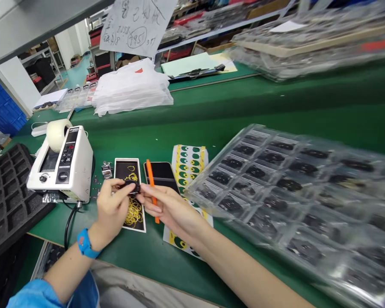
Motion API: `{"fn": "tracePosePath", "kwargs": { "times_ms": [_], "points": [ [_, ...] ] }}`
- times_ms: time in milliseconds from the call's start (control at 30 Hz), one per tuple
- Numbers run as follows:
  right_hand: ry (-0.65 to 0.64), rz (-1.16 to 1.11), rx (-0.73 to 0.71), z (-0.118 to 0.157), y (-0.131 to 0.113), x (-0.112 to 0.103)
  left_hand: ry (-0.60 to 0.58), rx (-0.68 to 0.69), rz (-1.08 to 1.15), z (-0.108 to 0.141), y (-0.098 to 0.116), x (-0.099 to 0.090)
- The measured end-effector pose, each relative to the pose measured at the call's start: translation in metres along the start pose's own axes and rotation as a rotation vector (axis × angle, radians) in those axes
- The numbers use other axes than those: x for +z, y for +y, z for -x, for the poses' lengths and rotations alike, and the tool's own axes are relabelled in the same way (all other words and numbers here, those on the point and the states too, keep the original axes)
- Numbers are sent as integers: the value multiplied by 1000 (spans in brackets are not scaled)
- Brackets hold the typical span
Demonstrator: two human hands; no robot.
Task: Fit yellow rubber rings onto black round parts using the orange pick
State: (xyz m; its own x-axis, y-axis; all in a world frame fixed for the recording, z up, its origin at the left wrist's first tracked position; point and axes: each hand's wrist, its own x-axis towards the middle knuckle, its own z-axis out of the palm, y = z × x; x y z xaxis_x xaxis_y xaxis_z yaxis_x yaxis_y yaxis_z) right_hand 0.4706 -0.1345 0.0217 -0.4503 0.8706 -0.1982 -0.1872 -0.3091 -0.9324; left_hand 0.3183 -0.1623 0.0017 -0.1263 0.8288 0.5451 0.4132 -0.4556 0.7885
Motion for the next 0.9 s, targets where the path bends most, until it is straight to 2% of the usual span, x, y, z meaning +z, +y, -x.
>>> {"fn": "tracePosePath", "kwargs": {
  "times_ms": [167, 267, 300, 367, 467, 500, 567, 667, 733, 800, 900],
  "points": [
    [43, -76, -5, 0, -3, -2, -21, 217, -153, 2, 4, 4],
    [104, -82, -32, 2, -5, -1, 10, 223, -184, 10, 19, 0],
    [144, -74, -33, 3, -6, -1, 21, 160, -146, 16, 24, -4],
    [224, -51, -3, 4, -6, -1, 63, -95, 35, 29, 34, -14],
    [266, -43, 93, 5, -6, 1, 288, -541, 335, 46, 40, -40],
    [259, -51, 127, 5, -6, 2, 373, -625, 380, 49, 40, -52],
    [240, -60, 164, 7, -4, 3, 491, -687, 374, 50, 35, -75],
    [218, -30, 147, 8, 3, 1, 555, -681, 298, 42, 24, -105],
    [202, -3, 116, 8, 9, -4, 581, -648, 239, 36, 19, -116],
    [167, 13, 97, 7, 15, -9, 604, -574, 168, 32, 20, -118],
    [156, 25, 42, 4, 17, -13, 629, -417, 62, 26, 34, -116]
  ]
}}
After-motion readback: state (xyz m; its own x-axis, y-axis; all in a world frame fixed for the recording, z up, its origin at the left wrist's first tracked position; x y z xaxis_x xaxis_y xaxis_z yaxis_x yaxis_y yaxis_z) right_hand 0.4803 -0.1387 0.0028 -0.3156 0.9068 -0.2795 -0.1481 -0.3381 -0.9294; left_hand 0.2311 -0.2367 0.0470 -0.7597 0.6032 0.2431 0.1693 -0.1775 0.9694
